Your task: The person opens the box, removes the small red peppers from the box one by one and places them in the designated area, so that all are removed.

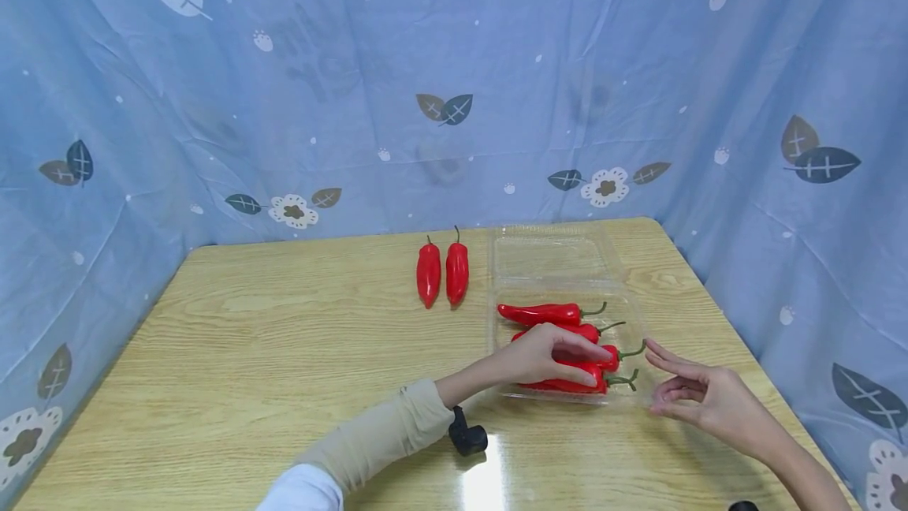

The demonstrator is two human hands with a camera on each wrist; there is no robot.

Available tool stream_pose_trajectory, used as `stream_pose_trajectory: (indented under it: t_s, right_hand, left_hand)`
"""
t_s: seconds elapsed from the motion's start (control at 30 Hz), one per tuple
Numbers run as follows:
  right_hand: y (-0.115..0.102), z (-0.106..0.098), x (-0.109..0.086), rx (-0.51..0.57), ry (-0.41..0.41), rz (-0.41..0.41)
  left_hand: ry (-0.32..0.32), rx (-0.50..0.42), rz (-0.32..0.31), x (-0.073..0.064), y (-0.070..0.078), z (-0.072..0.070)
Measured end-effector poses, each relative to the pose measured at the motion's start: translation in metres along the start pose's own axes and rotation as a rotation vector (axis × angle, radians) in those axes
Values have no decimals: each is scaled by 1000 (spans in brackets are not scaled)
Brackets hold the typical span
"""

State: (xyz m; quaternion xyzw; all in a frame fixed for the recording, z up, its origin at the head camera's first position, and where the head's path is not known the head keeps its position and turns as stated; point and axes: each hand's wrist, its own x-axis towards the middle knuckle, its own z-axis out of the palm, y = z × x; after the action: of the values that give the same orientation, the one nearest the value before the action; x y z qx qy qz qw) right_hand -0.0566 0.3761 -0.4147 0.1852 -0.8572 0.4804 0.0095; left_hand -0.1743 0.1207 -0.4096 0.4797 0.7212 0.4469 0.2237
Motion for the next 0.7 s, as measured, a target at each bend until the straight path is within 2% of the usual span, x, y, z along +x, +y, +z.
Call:
stream_pose_trajectory:
  t_s: [0.1, 0.17, 0.33, 0.57, 0.7]
  right_hand:
    - [0, 0, 0, 6, -1, 1]
    - [-1, -1, 0, 5, -3, 7]
    - [-1, -2, 1, 5, -11, 23]
    - [0, -1, 1, 24, -11, -3]
    - [-3, 0, 1, -2, -12, 12]
  left_hand:
    - [-52, 187, 27, 3, 0, 1]
    - [-77, 260, 19, 4, 2, 2]
    - [-97, 294, -35, 6, 5, 4]
    - [-25, 373, -58, 4, 4, 8]
    - [18, 417, -23, 1, 4, 11]
